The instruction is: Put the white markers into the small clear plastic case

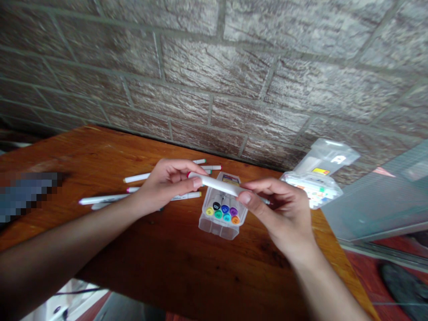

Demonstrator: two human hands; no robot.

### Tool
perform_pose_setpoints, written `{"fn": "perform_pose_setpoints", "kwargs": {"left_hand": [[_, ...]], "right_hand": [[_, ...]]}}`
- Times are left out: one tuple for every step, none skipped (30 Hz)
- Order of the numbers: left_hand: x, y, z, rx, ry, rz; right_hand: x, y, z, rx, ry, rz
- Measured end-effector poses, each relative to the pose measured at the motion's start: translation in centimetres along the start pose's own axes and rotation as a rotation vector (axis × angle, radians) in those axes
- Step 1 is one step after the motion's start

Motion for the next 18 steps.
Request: {"fn": "perform_pose_setpoints", "kwargs": {"left_hand": [[0.01,0.05,0.0,0.001,0.002,0.004],[0.02,0.1,0.0,0.001,0.004,0.009],[0.05,0.15,0.0,-0.001,0.006,0.015],[0.07,0.19,0.0,-0.004,0.007,0.021],[0.1,0.22,0.0,-0.004,0.008,0.027],[0.13,0.22,0.0,-0.004,0.008,0.036],[0.15,0.19,-0.01,-0.003,0.006,0.045],[0.17,0.16,-0.01,-0.004,0.005,0.054],[0.18,0.12,0.01,-0.006,0.003,0.06],[0.19,0.07,0.03,-0.011,0.001,0.066],[0.2,0.01,0.05,-0.02,-0.005,0.071],[0.22,-0.04,0.05,-0.029,-0.014,0.074],[0.24,-0.08,0.05,-0.036,-0.026,0.075],[0.26,-0.12,0.04,-0.041,-0.038,0.076],[0.28,-0.17,0.04,-0.043,-0.05,0.075],[0.3,-0.22,0.05,-0.042,-0.06,0.074],[0.32,-0.26,0.05,-0.034,-0.07,0.071],[0.33,-0.32,0.02,-0.018,-0.082,0.07]], "right_hand": [[-0.02,0.01,0.01,0.001,0.001,-0.003],[-0.03,0.0,0.01,0.0,0.001,-0.004],[-0.05,-0.01,0.01,-0.002,0.004,-0.007],[-0.06,-0.03,0.03,-0.004,0.008,-0.011],[-0.07,-0.06,0.04,-0.006,0.013,-0.016],[-0.07,-0.07,0.03,-0.007,0.015,-0.023],[-0.07,-0.11,0.05,-0.01,0.021,-0.028],[-0.06,-0.12,0.07,-0.012,0.026,-0.034],[-0.05,-0.12,0.11,-0.015,0.032,-0.041],[-0.03,-0.12,0.15,-0.022,0.038,-0.045],[0.0,-0.09,0.2,-0.031,0.044,-0.051],[0.03,-0.01,0.28,-0.042,0.054,-0.06],[0.07,0.12,0.36,-0.055,0.066,-0.075],[0.09,0.27,0.46,-0.07,0.08,-0.093],[0.11,0.41,0.51,-0.087,0.089,-0.108],[0.1,0.54,0.53,-0.104,0.094,-0.123],[0.06,0.62,0.51,-0.118,0.094,-0.135],[0.0,0.62,0.49,-0.133,0.094,-0.138]]}}
Point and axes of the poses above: each hand's wrist, its own x-axis away from the middle knuckle, its own z-axis out of the back of the hand, y = z × x, the point moved 8 cm from there along -x, towards the middle knuckle, and after that the axes turned 5 degrees about y, right-handed, at the moved point
